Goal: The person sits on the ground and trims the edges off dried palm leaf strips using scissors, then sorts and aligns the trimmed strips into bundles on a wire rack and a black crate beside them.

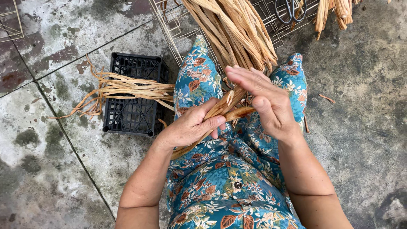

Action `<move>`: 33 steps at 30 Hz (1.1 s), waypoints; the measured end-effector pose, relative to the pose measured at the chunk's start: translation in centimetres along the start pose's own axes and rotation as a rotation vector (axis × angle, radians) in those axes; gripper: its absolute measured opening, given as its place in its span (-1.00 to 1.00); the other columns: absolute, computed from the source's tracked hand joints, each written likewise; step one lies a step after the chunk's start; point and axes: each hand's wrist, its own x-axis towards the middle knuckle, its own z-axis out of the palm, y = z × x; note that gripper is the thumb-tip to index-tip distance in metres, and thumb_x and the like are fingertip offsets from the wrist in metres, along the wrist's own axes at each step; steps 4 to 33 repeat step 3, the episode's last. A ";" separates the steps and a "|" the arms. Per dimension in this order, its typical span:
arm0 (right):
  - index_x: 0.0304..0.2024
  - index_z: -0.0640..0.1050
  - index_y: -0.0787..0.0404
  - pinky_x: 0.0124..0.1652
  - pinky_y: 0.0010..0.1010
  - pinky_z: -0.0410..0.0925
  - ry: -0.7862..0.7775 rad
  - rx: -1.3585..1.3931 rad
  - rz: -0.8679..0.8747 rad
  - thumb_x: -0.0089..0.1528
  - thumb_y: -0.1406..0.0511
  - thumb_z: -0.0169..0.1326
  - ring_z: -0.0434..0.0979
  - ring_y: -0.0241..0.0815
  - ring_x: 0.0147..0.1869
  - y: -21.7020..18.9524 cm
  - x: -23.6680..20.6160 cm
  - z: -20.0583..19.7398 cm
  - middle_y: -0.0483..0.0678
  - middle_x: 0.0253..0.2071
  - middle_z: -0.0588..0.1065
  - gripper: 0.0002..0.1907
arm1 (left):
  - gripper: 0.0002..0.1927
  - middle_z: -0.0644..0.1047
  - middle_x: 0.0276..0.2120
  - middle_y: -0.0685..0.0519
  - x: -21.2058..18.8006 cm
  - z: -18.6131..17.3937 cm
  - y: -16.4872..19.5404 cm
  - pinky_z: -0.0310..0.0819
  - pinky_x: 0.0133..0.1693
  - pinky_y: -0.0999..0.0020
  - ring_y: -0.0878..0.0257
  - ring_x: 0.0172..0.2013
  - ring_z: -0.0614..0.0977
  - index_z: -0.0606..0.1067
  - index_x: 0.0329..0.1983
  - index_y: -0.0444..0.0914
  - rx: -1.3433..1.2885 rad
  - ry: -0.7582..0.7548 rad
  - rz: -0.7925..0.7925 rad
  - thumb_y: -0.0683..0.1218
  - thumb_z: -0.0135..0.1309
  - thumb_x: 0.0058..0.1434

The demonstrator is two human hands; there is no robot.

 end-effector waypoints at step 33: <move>0.33 0.44 0.28 0.54 -0.09 0.11 -0.012 0.039 -0.030 0.52 -0.15 -0.35 0.33 0.16 0.56 0.1 0.7 -0.1 0.13 0.39 0.42 -0.27 | -0.57 0.59 -0.32 0.12 1.3 0.6 -1.8 0.55 -0.36 0.46 0.40 -0.46 0.60 0.41 0.14 -0.28 0.012 0.012 -0.020 0.12 -0.04 0.42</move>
